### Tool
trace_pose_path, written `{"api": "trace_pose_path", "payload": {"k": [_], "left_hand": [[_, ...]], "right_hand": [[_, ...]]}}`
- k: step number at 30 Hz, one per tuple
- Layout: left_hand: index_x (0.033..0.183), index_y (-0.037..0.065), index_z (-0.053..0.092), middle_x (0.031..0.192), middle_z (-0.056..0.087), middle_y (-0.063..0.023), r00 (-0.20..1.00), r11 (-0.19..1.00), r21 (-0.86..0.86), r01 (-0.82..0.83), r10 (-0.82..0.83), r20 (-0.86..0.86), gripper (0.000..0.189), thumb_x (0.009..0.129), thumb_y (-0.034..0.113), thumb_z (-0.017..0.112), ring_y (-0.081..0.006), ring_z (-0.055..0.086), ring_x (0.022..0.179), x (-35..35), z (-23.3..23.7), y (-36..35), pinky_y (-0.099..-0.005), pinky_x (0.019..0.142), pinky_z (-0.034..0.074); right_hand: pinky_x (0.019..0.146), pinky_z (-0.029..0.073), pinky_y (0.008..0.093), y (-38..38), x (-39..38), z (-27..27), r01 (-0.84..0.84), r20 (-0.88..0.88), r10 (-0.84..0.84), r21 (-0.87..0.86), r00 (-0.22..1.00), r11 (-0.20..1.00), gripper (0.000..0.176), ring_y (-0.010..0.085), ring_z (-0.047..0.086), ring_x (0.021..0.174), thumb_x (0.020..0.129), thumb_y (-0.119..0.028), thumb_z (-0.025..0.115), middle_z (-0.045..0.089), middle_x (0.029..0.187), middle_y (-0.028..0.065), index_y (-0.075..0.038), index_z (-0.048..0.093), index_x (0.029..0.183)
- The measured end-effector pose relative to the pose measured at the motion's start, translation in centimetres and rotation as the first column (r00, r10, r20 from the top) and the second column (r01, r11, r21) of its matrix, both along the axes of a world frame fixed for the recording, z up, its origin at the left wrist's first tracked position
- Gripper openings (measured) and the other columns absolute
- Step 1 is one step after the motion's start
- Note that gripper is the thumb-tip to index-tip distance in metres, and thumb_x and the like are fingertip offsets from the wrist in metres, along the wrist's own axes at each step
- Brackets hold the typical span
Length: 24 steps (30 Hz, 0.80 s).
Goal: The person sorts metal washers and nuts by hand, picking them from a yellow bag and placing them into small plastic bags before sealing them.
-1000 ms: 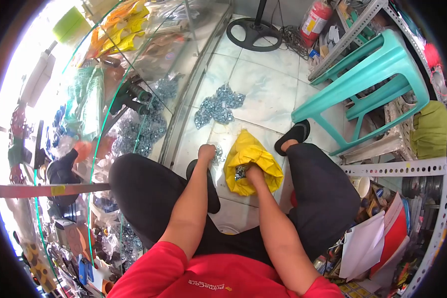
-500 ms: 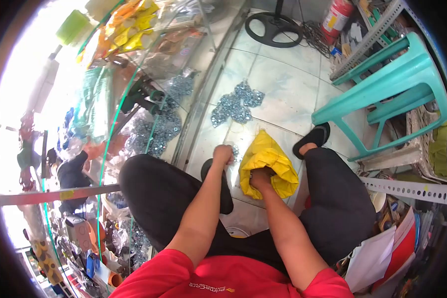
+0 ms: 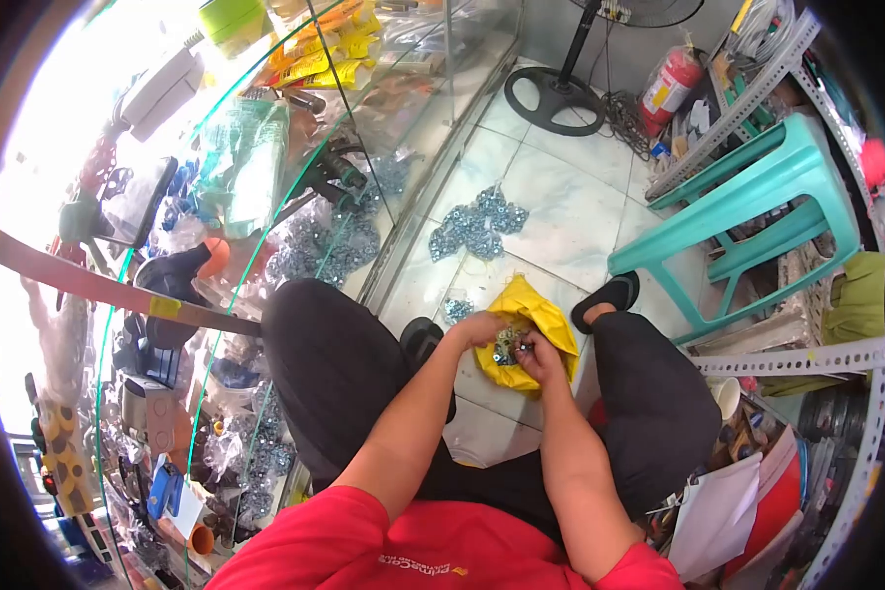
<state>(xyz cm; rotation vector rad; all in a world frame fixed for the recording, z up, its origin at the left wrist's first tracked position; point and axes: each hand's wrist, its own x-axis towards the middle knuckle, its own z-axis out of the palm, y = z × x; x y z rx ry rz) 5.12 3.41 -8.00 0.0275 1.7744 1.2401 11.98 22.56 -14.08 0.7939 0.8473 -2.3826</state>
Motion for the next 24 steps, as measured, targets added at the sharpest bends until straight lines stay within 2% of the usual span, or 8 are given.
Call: {"api": "trace_pose_path", "payload": {"k": [2, 3, 6, 10, 14, 17, 20, 24], "left_hand": [[0.114, 0.001, 0.058, 0.102, 0.064, -0.0107, 0.963, 0.956, 0.127, -0.265, 0.258, 0.072, 0.043, 0.093, 0.039, 0.056, -0.0180, 0.063, 0.084, -0.4, 1.2, 0.7, -0.0338, 0.071, 0.054], [0.110, 0.002, 0.058, 0.097, 0.064, -0.0105, 0.949, 0.933, 0.182, -0.312, 0.297, 0.106, 0.039, 0.095, 0.037, 0.053, -0.0174, 0.063, 0.080, -0.7, -0.3, 1.0, -0.0335, 0.071, 0.054], [0.107, 0.005, 0.059, 0.087, 0.064, -0.0089, 0.812, 0.846, 0.138, -0.515, 0.430, 0.395, 0.036, 0.097, 0.038, 0.048, -0.0190, 0.062, 0.075, 0.5, -0.2, 1.5, -0.0333, 0.070, 0.054], [0.108, 0.007, 0.057, 0.090, 0.063, -0.0083, 0.654, 0.741, 0.398, -0.541, 0.073, 0.753, 0.037, 0.100, 0.040, 0.040, -0.0217, 0.062, 0.076, 1.4, -3.1, 1.8, -0.0368, 0.071, 0.055], [0.098, 0.007, 0.058, 0.086, 0.060, -0.0070, 0.691, 0.686, 0.470, -0.555, 0.065, 0.720, 0.031, 0.100, 0.034, 0.042, -0.0213, 0.061, 0.075, 2.3, -2.0, 2.1, -0.0363, 0.067, 0.056], [0.097, 0.005, 0.056, 0.089, 0.060, -0.0080, 0.667, 0.689, 0.451, -0.567, 0.061, 0.743, 0.027, 0.099, 0.029, 0.044, -0.0202, 0.061, 0.075, 2.0, -1.8, 2.0, -0.0342, 0.067, 0.057], [0.095, 0.003, 0.056, 0.086, 0.060, -0.0085, 0.654, 0.694, 0.404, -0.596, 0.127, 0.746, 0.025, 0.098, 0.025, 0.045, -0.0192, 0.061, 0.075, 2.1, -1.1, 1.9, -0.0329, 0.067, 0.057], [0.097, 0.003, 0.057, 0.087, 0.061, -0.0081, 0.663, 0.629, 0.488, -0.606, 0.060, 0.746, 0.023, 0.097, 0.024, 0.047, -0.0191, 0.061, 0.075, 1.9, -1.4, 1.9, -0.0323, 0.071, 0.056]], "right_hand": [[0.053, 0.047, 0.0255, -0.5, 0.2, 2.5, 0.109, 0.038, -0.109, -0.006, 0.993, 0.994, 0.012, 0.0188, 0.059, 0.069, 0.090, -0.013, 0.052, 0.060, 0.080, 0.0088, -0.005, 0.054, 0.099], [0.052, 0.047, 0.0233, -1.1, 0.2, 4.4, 0.140, 0.041, -0.141, 0.032, 0.989, 0.990, 0.016, 0.0175, 0.057, 0.063, 0.093, -0.016, 0.051, 0.059, 0.077, 0.0079, -0.003, 0.055, 0.101], [0.054, 0.050, 0.0251, -0.9, 0.1, 6.1, 0.060, -0.019, -0.058, 0.082, 0.998, 0.995, 0.018, 0.0174, 0.060, 0.067, 0.094, -0.016, 0.050, 0.061, 0.080, 0.0096, -0.002, 0.056, 0.105], [0.062, 0.055, 0.0265, -1.1, -0.8, 9.5, -0.357, -0.076, 0.390, 0.274, 0.918, 0.893, 0.026, 0.0167, 0.065, 0.074, 0.096, -0.014, 0.047, 0.065, 0.092, 0.0105, 0.001, 0.057, 0.115], [0.062, 0.056, 0.0271, -2.1, -1.1, 12.6, -0.461, 0.026, 0.542, 0.561, 0.840, 0.688, 0.027, 0.0160, 0.065, 0.071, 0.095, -0.010, 0.049, 0.066, 0.089, 0.0084, 0.000, 0.060, 0.117], [0.062, 0.056, 0.0252, -2.0, -1.5, 13.5, -0.466, 0.063, 0.579, 0.667, 0.813, 0.581, 0.025, 0.0126, 0.065, 0.073, 0.094, -0.010, 0.052, 0.067, 0.093, 0.0076, -0.002, 0.061, 0.117], [0.053, 0.053, 0.0255, -2.2, -1.7, 15.2, -0.449, 0.075, 0.567, 0.700, 0.820, 0.556, 0.023, 0.0149, 0.063, 0.063, 0.093, -0.010, 0.053, 0.065, 0.082, 0.0073, 0.002, 0.062, 0.112], [0.053, 0.052, 0.0254, -1.8, -2.1, 14.4, -0.448, 0.050, 0.601, 0.717, 0.798, 0.534, 0.024, 0.0148, 0.065, 0.065, 0.093, -0.010, 0.054, 0.066, 0.083, 0.0080, 0.002, 0.061, 0.112]]}}
